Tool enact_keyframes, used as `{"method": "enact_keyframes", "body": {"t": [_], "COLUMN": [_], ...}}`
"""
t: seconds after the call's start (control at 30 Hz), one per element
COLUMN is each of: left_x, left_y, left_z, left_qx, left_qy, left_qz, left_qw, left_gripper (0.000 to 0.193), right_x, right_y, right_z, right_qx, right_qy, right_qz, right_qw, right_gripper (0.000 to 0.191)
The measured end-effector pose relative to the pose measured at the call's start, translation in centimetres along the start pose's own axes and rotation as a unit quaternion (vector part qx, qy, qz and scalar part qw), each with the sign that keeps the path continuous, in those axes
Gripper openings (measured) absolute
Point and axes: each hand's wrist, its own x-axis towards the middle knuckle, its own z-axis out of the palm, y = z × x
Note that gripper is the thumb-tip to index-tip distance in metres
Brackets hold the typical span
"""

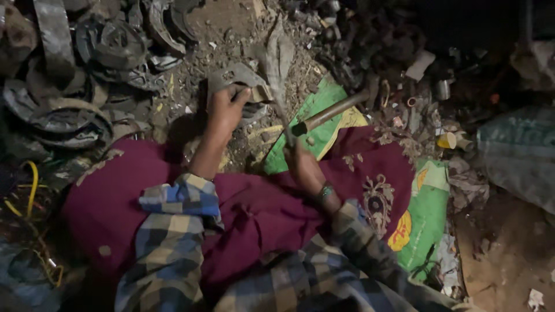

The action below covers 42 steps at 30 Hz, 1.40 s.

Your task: The person sits on the floor and repeatedly strikes a small metal piece with a hammer. They hold the piece in place with one hand while striking it with the other, occasionally repositioning the metal piece between strikes.

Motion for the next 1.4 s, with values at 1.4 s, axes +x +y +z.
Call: {"method": "enact_keyframes", "body": {"t": [1.4], "left_x": [-0.6], "left_y": [1.9], "left_z": [0.6], "left_qx": [-0.038], "left_qy": [-0.005], "left_qz": [-0.043], "left_qw": [0.998], "left_gripper": [0.022], "right_x": [-0.7], "right_y": [1.7], "right_z": [0.2], "right_qx": [0.362], "right_qy": [0.178], "right_qz": [0.108], "right_qw": [0.908], "right_gripper": [0.022]}}
